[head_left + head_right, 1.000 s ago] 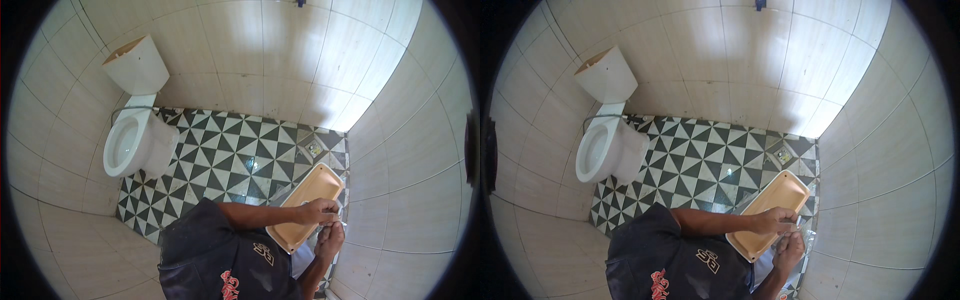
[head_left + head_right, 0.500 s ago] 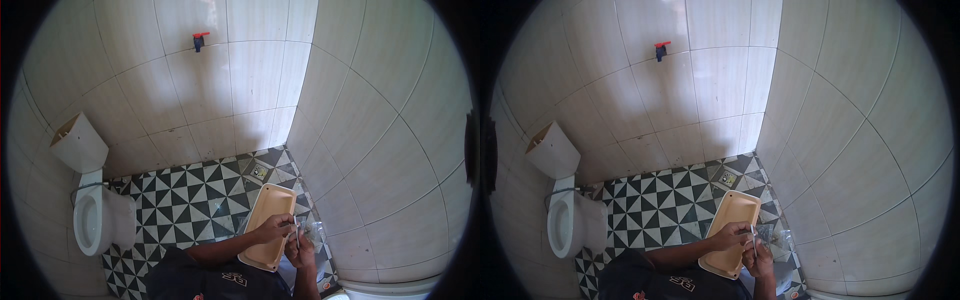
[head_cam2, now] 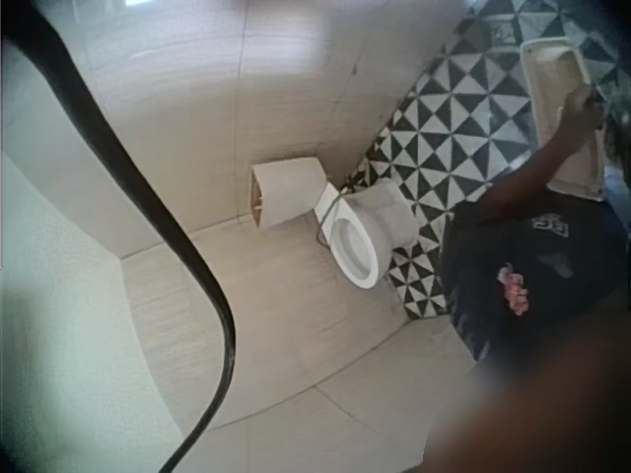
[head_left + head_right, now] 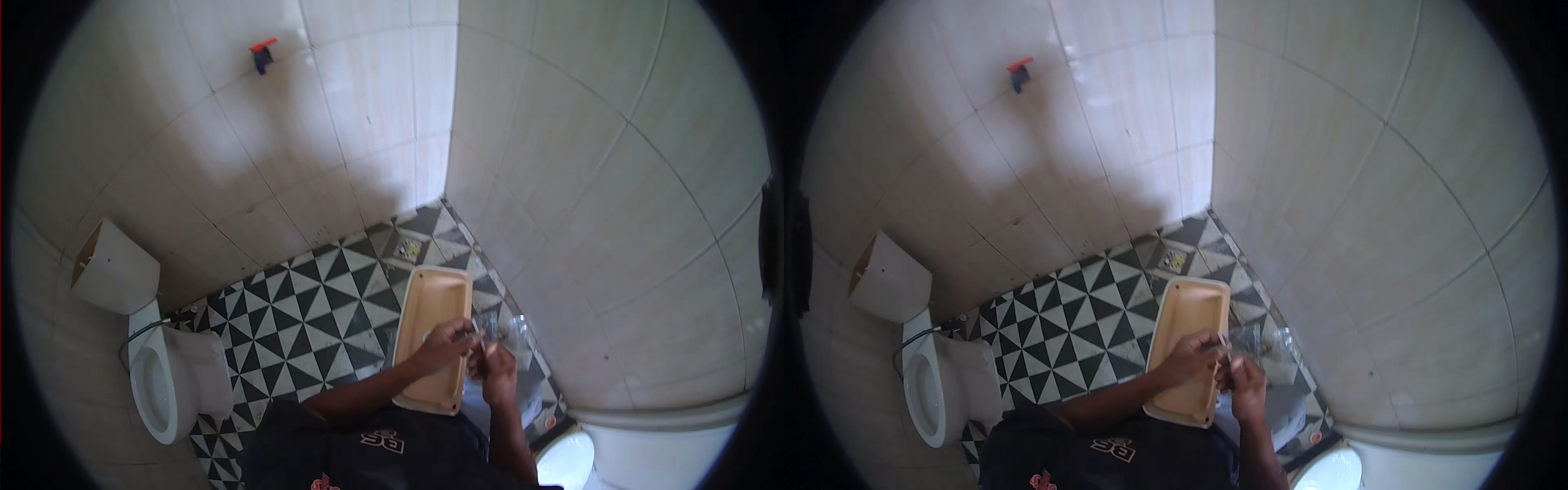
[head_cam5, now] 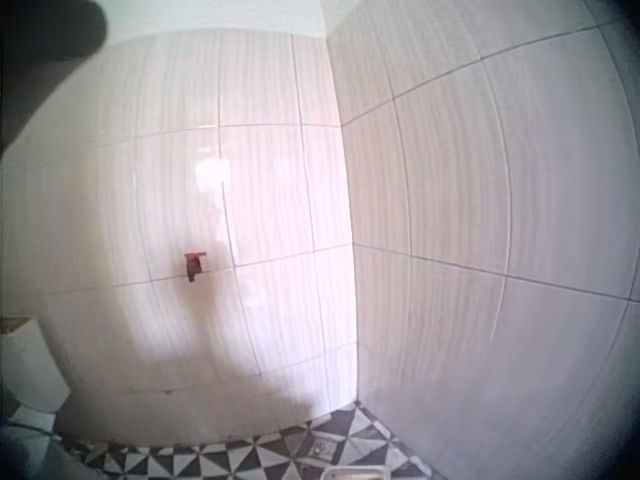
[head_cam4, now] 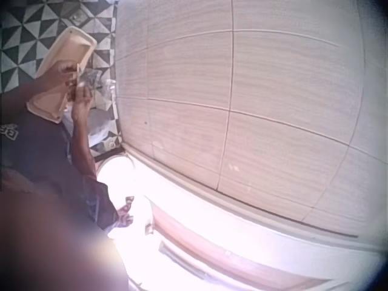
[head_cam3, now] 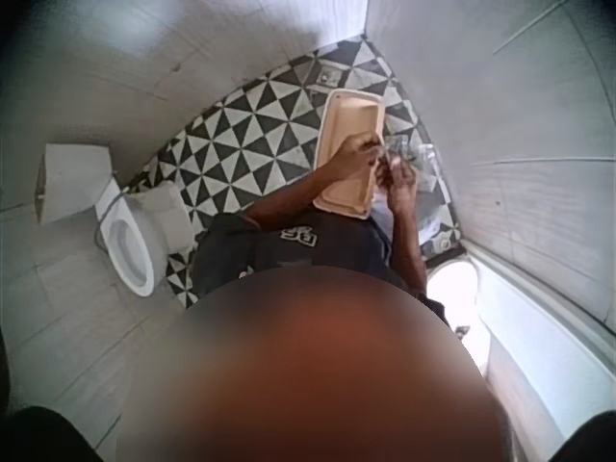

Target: Replacing or repairing a component inside a ceramic toilet tank lid.

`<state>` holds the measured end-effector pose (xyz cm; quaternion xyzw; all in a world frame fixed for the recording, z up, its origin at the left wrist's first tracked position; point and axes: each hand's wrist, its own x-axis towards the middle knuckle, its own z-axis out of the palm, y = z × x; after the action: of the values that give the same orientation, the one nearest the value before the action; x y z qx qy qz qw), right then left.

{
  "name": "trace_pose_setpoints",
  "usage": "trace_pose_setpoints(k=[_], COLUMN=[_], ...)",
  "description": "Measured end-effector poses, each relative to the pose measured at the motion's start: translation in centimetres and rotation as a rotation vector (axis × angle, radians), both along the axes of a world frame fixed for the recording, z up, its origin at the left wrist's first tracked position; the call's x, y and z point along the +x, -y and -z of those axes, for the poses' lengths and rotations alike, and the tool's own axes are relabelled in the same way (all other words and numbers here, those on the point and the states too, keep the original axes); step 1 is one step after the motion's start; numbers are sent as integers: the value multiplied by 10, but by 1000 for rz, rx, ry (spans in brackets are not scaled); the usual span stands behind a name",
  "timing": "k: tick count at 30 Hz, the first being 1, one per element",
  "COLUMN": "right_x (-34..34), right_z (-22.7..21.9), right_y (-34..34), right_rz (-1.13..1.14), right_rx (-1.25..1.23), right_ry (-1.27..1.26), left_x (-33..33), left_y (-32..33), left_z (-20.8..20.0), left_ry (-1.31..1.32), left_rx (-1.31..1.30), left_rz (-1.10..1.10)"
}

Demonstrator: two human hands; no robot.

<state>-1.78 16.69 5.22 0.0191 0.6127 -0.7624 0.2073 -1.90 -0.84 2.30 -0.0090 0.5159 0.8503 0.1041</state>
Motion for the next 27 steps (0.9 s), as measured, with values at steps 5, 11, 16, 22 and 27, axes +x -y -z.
trace_pose_setpoints(k=[5,11,16,22,27], right_x=[-11,-5,-4,1,32], right_z=[3,5,-11,-182,-295], right_y=[-9,7,-2,-66,-164], right_rz=[-200,151,124,400,119], right_rx=[-456,542,689,525,1102], right_ry=[306,-649,-835,-1264,-2000], left_x=[-1,2,6,-1,8], left_y=[7,-7,-9,21,23], left_z=[-21,4,-3,-15,-15], left_ry=[-126,-35,-2,-44,6], left_rx=[-33,-93,-74,-85,-150], left_rz=[24,-67,-103,-195,-188])
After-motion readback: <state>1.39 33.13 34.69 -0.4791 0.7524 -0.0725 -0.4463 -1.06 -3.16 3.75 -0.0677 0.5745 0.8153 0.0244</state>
